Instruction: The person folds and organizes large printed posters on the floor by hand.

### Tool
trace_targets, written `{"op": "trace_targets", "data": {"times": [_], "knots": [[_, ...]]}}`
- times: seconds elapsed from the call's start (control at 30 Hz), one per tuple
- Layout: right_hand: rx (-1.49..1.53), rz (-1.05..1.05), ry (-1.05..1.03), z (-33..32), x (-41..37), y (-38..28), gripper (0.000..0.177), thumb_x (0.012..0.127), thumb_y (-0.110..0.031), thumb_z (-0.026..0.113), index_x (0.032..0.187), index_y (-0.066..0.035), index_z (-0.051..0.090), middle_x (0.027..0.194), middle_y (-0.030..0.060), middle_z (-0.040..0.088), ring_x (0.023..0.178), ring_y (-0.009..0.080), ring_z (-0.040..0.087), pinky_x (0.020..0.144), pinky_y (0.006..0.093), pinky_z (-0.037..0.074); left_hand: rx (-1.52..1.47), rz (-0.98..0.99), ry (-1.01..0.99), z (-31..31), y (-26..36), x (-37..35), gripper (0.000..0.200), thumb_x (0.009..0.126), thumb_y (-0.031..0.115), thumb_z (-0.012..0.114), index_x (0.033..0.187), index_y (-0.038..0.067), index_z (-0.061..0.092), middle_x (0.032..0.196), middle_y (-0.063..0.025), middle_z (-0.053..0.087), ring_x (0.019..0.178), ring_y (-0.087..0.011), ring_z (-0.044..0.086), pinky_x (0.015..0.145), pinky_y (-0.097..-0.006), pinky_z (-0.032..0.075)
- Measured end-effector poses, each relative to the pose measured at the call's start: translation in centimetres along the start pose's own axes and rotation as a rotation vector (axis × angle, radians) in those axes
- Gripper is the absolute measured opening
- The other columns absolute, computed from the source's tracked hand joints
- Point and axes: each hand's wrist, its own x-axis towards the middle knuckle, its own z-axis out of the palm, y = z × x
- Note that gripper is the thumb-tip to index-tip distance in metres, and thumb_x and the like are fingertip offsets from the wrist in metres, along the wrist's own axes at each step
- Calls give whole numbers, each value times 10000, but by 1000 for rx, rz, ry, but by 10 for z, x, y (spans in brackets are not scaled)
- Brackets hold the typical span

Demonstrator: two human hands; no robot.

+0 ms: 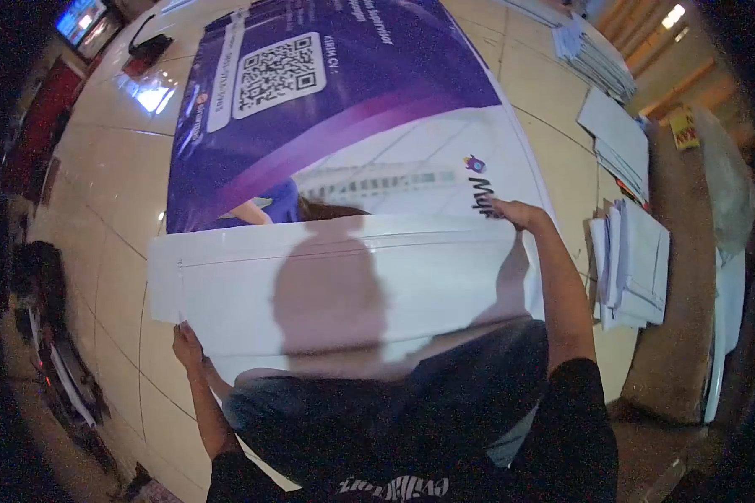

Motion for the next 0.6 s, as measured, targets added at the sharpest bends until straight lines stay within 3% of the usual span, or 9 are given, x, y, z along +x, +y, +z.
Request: {"op": "trace_targets", "data": {"times": [0.07,0.13,0.2,0.27,0.3,0.33,0.4,0.5,0.6], "knots": [[-222,-2,5,-10,-6,-1,738,730,-649,474,1202,-83,522,1231,180,483,1114,283,458,950,353,340,-101,-60,-13,-3,2,1,373,897,342,400,823,0,527,691,-197,578,625,-378,548,573,-434,430],[-481,-230,-163,-18,7,9,716,718,-626,507,1189,-88,536,1240,170,478,1118,262,457,949,323,339,-119,-31,51,9,-13,5,380,897,339,416,822,-18,522,694,-197,574,625,-356,542,587,-422,426],[-345,-249,-87,-18,-1,-1,617,731,-529,544,1100,-36,587,1143,145,551,1047,240,500,907,298,363,-72,-3,64,11,-17,6,395,898,345,420,842,-32,526,716,-212,574,660,-353,548,617,-420,429],[-6,-237,-269,-35,48,26,447,717,-383,604,962,-11,631,994,105,609,937,210,534,840,286,395,-89,-53,52,13,-18,5,405,899,346,421,866,-42,534,757,-228,581,706,-368,555,646,-419,434],[-180,-455,-257,-40,53,30,289,691,-257,633,878,-37,636,880,77,612,855,184,533,790,287,411,-71,-32,24,18,-31,7,407,900,343,420,881,-46,539,783,-230,586,730,-368,560,661,-414,438],[-476,-470,-181,-43,57,27,204,704,-190,616,868,-73,644,873,92,607,843,178,534,774,261,418,-52,-11,-6,20,-41,8,410,901,341,419,896,-50,545,808,-232,592,754,-367,566,676,-408,442],[-574,-390,-101,-46,81,34,153,728,-161,578,856,-114,649,882,68,620,880,194,550,788,394,412,-148,-49,-50,23,-47,9,391,903,318,418,908,-50,549,840,-224,599,785,-353,576,690,-399,445],[-856,-447,274,-55,74,17,137,742,-175,577,864,-208,630,931,-23,618,932,204,557,793,540,286,-66,-76,-17,30,-57,12,401,905,312,405,885,-67,533,807,-220,590,742,-318,561,686,-396,437],[-1117,-465,192,-70,46,-13,122,757,-173,559,859,-214,611,897,-13,600,948,204,501,825,448,279,-172,-62,36,25,-40,9,438,893,366,444,750,-44,501,608,-137,480,574,-236,435,555,-358,388]]}}
